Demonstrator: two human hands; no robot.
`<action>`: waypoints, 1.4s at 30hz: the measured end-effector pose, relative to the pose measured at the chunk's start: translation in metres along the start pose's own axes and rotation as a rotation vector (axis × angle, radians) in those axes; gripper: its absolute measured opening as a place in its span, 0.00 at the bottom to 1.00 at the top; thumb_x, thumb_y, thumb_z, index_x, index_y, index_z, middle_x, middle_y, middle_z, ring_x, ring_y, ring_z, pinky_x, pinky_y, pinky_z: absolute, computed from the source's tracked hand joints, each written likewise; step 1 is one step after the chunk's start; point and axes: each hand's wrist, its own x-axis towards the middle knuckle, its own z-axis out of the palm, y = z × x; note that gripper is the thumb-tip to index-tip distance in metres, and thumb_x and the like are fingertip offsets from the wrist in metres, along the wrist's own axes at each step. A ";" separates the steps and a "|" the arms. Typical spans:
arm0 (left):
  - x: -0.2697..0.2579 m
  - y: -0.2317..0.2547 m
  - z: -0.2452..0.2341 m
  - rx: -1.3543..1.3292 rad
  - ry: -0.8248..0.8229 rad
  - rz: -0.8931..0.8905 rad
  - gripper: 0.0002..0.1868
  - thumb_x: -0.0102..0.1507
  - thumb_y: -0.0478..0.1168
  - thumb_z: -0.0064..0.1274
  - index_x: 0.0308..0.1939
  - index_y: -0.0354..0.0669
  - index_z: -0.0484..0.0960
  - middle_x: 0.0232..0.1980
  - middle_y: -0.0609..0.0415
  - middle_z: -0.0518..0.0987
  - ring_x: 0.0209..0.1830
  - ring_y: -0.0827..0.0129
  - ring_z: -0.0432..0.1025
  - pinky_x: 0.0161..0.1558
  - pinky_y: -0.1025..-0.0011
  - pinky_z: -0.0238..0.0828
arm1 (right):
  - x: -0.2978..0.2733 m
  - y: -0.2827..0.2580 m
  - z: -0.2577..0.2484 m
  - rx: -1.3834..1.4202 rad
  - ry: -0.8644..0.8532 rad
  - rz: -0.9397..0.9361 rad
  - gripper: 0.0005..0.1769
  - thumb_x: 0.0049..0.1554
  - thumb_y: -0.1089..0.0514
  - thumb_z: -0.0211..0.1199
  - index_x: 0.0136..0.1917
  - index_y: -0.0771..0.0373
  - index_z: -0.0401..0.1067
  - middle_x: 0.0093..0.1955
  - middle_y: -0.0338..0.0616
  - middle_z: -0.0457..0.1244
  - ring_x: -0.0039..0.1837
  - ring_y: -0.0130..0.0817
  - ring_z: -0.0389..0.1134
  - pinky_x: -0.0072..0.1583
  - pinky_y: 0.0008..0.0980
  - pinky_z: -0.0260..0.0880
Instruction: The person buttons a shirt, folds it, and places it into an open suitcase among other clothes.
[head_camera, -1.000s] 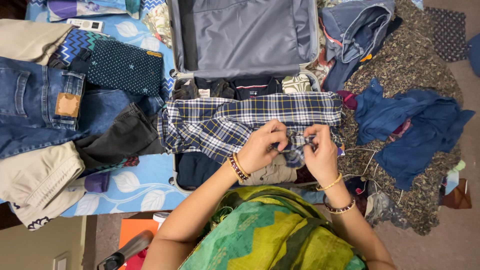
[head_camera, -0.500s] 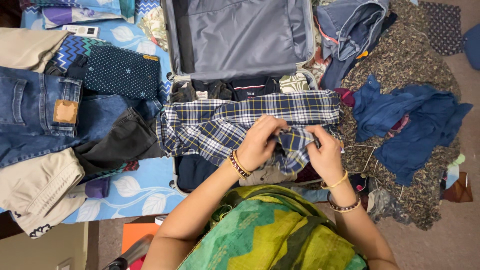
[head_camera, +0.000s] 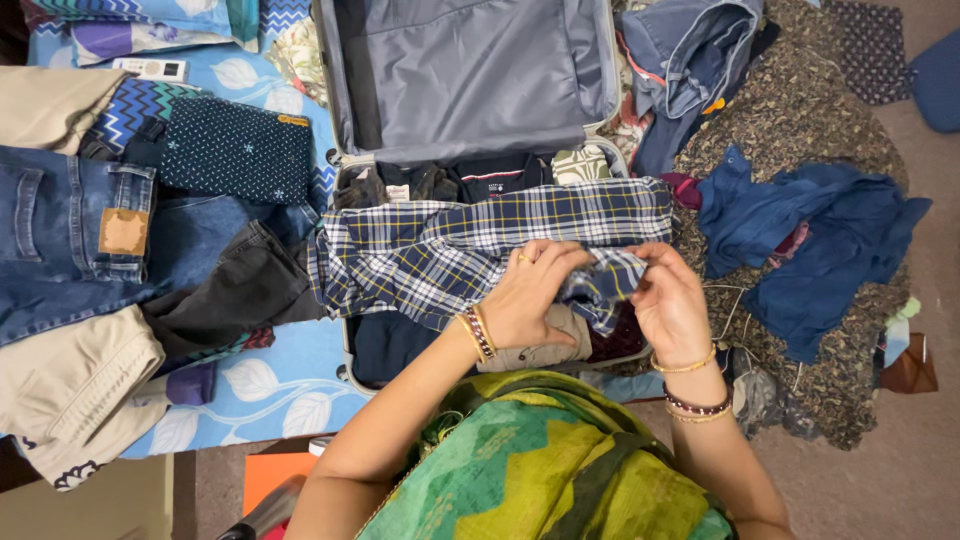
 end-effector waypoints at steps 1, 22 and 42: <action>-0.001 -0.003 0.005 0.098 -0.063 -0.064 0.50 0.38 0.38 0.69 0.64 0.41 0.67 0.63 0.47 0.69 0.62 0.47 0.61 0.59 0.51 0.57 | -0.002 0.001 -0.002 0.058 0.030 0.031 0.14 0.62 0.73 0.46 0.56 0.67 0.68 0.58 0.45 0.67 0.50 0.28 0.69 0.48 0.23 0.71; -0.009 -0.044 0.058 -0.229 0.095 -0.019 0.21 0.66 0.44 0.51 0.60 0.38 0.75 0.55 0.40 0.80 0.52 0.48 0.77 0.54 0.60 0.75 | -0.034 -0.015 0.092 -1.324 -0.094 -0.795 0.53 0.40 0.60 0.74 0.75 0.65 0.54 0.58 0.57 0.65 0.59 0.48 0.69 0.59 0.38 0.69; -0.196 -0.329 -0.024 0.723 0.322 -0.833 0.27 0.64 0.48 0.57 0.67 0.50 0.75 0.76 0.43 0.64 0.76 0.46 0.54 0.63 0.34 0.48 | 0.039 -0.027 -0.075 -0.498 0.397 -0.116 0.07 0.67 0.61 0.63 0.58 0.62 0.73 0.52 0.32 0.67 0.51 0.22 0.66 0.52 0.25 0.66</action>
